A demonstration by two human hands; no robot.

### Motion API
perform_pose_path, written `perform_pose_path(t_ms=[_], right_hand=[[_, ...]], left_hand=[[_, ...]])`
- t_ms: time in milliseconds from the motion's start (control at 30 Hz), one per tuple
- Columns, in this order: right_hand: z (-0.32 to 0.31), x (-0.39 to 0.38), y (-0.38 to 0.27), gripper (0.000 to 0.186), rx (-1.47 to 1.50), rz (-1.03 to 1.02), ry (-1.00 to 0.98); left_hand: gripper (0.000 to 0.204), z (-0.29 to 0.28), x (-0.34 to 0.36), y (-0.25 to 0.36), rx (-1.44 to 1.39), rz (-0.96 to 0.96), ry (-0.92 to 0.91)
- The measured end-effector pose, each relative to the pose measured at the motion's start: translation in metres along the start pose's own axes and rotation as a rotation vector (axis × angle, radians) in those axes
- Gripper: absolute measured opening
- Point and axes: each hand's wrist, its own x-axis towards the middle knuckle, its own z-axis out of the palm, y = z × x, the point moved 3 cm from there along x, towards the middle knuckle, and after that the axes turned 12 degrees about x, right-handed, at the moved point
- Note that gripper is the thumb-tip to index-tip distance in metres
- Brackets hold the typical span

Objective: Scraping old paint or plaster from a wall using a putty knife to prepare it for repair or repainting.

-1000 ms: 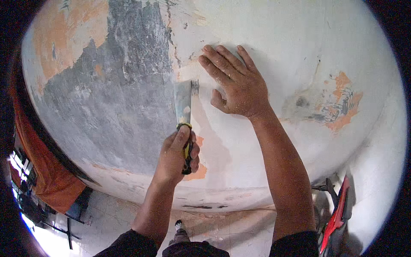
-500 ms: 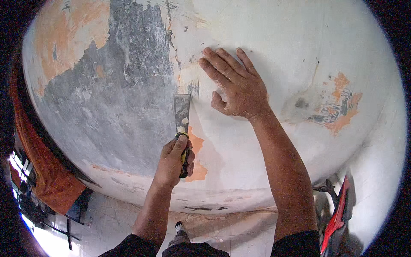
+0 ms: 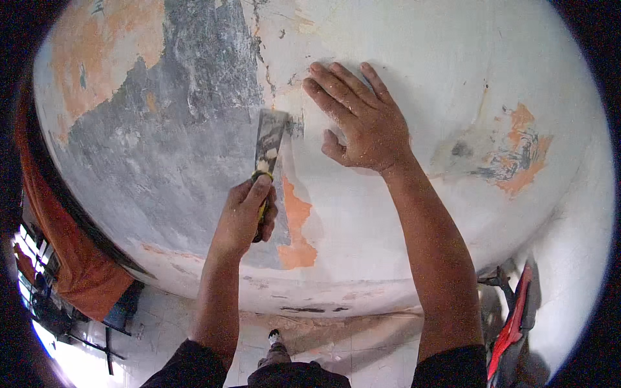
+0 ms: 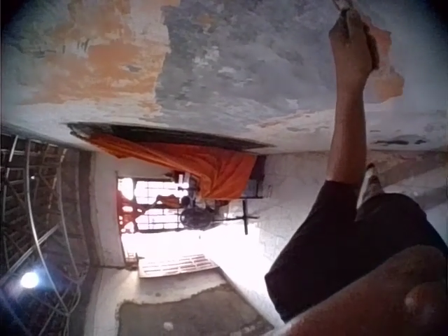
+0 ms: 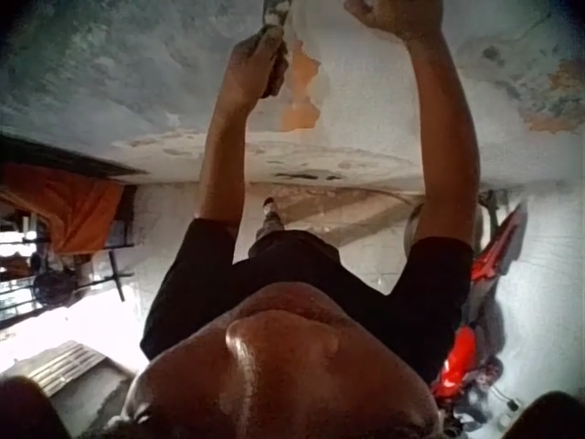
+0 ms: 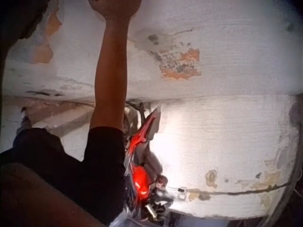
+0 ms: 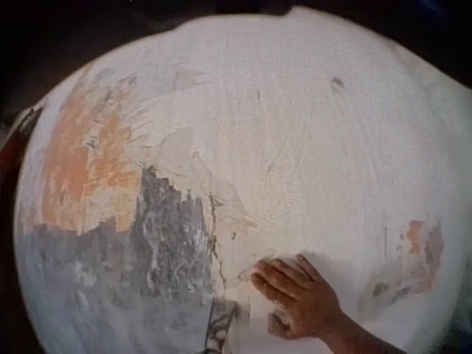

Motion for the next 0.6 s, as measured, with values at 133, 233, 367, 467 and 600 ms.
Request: perform_pose_path(t_ms=[133, 233, 367, 467, 600], right_hand=[[-0.003, -0.002, 0.002, 0.081, -0.058, 0.002, -0.005], [-0.004, -0.002, 0.002, 0.081, -0.068, 0.004, 0.002], [0.001, 0.001, -0.002, 0.076, -0.026, -0.013, 0.021], [-0.004, -0.001, 0.001, 0.082, -0.044, -0.022, 0.025], [0.000, -0.004, 0.002, 0.082, -0.020, -0.006, 0.023]], left_hand=[[0.037, 0.007, -0.004, 0.008, -0.035, 0.003, -0.007], [0.037, -0.001, -0.021, -0.023, -0.010, -0.085, 0.019], [0.039, -0.006, -0.011, -0.011, 0.028, -0.062, 0.023], [0.039, 0.006, -0.009, 0.002, 0.000, -0.057, -0.002], [0.040, 0.004, -0.027, -0.022, -0.052, -0.108, 0.019]])
